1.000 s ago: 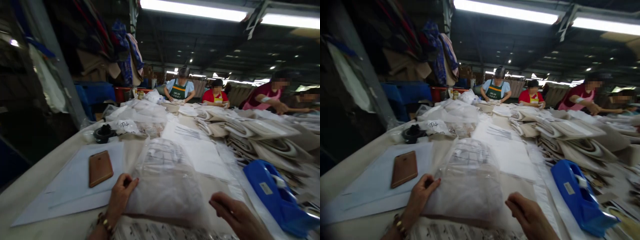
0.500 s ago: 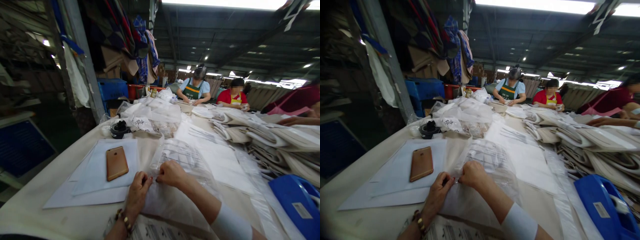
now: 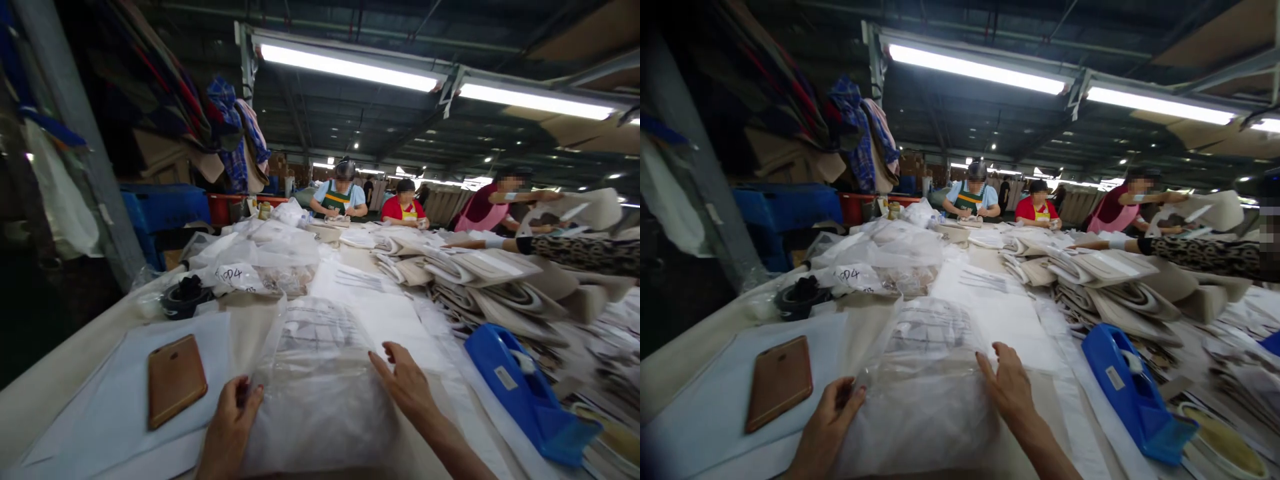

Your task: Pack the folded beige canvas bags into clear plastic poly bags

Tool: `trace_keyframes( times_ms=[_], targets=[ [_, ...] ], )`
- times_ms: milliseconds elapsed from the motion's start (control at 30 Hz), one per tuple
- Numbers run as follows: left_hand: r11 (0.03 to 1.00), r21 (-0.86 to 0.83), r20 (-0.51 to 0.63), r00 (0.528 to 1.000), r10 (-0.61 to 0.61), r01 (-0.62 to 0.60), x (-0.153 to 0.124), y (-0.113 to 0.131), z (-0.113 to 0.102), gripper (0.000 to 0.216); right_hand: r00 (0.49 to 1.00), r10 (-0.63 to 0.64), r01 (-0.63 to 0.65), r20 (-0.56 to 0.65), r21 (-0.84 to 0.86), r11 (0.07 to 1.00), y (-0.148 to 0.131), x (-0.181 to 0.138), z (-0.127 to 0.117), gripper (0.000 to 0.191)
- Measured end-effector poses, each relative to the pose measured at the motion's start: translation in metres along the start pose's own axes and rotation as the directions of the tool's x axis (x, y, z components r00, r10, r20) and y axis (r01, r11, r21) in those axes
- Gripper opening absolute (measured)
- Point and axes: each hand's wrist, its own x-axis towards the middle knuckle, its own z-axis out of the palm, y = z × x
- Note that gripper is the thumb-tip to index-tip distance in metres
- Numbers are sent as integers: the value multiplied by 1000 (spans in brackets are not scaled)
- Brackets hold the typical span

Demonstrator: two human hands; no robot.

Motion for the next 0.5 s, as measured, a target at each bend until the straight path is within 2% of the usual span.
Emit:
trace_keyframes(
  times_ms=[67,100,167,233,300,367,400,433,500],
  targets=[
    [999,14,78,996,-33,32,4,10,-1,55,988,82,-107,132,198,974,17,-7,-3,46],
    [999,21,123,991,-43,41,6,16,-3,51,975,81,-141,209,292,946,20,-9,-3,49],
    [998,-2,197,978,-61,63,8,30,-6,47,947,58,-209,317,467,859,17,-13,-2,54],
    [994,-51,282,956,-80,99,6,43,-9,50,911,56,-295,409,549,782,11,-16,-4,57],
    [973,-141,416,903,-110,184,-3,52,-10,54,850,42,-382,525,560,735,10,-20,-9,59],
    [901,-284,559,820,-123,329,-16,56,-9,53,803,42,-432,595,531,729,19,-25,-15,58],
    [847,-358,605,789,-111,393,-24,56,-8,54,808,60,-422,586,505,753,26,-27,-17,57],
    [792,-429,622,777,-91,435,-33,55,-7,56,839,68,-369,540,472,801,33,-29,-18,54],
    [724,-524,582,809,-80,449,-54,49,-7,58,926,-37,-121,376,386,914,43,-26,-13,45]
  ],
)
